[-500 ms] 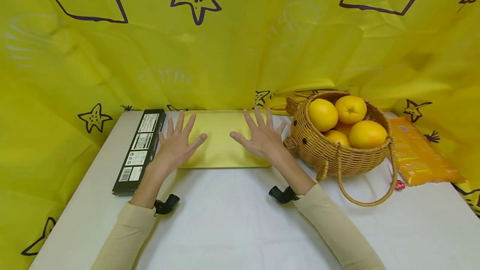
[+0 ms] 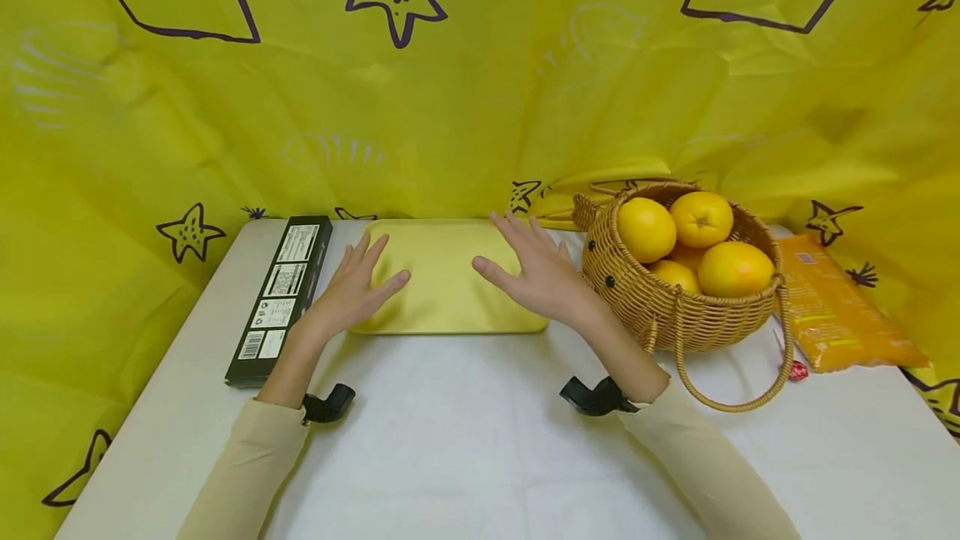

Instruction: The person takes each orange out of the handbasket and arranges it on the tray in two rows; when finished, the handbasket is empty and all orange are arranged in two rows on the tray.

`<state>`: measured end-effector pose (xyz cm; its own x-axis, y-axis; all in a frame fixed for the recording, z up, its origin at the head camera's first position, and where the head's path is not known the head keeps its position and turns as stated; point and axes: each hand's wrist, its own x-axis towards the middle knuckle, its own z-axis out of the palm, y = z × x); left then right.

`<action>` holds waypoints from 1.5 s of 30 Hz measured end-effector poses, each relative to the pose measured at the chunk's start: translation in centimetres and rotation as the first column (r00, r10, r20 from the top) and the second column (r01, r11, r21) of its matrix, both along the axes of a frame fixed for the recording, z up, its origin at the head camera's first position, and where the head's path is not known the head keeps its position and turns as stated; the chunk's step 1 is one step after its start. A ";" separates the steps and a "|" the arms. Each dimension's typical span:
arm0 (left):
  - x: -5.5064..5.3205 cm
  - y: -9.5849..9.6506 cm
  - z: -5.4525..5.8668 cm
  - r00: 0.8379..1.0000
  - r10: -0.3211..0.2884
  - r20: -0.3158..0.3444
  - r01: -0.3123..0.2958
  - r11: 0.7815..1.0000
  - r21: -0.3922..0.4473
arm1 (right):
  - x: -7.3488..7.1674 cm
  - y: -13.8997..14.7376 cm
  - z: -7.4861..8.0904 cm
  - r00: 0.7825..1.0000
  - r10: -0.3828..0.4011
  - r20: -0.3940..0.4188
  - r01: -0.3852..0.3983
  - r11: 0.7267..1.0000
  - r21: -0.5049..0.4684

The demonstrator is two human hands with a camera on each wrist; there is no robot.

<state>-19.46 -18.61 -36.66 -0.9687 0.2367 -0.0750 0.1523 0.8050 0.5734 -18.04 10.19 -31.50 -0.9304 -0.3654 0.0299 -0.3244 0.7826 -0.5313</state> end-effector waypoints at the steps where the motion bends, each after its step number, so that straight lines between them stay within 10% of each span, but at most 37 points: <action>1: 0.0 -0.1 -0.1 1.000 0.002 0.006 -0.002 1.000 0.009 | 0.2 0.2 0.2 1.000 0.015 -0.004 -0.015 1.000 -0.010; 10: -0.7 -1.0 -1.3 1.000 0.024 0.006 -0.024 0.997 0.076 | 1.5 2.9 2.4 0.989 0.147 -0.011 -0.146 0.972 -0.186; 16: -0.6 -1.7 -1.8 0.995 0.088 0.039 -0.091 0.993 0.078 | 2.1 6.2 6.8 0.990 0.139 -0.016 -0.138 0.951 -0.275; 28: -0.3 -2.3 -2.3 0.995 0.057 0.081 -0.066 0.992 0.106 | -3.0 15.1 12.8 0.993 0.080 0.092 -0.079 0.997 -0.010; 34: 0.2 -2.3 -2.3 0.995 0.017 0.095 -0.028 0.993 0.116 | -5.4 18.0 12.6 0.944 0.146 0.295 -0.183 0.978 0.103; 45: 0.4 -2.8 -2.6 0.994 -0.046 0.104 0.044 0.999 0.020 | -7.1 19.7 11.6 0.857 0.201 0.474 -0.238 0.971 0.019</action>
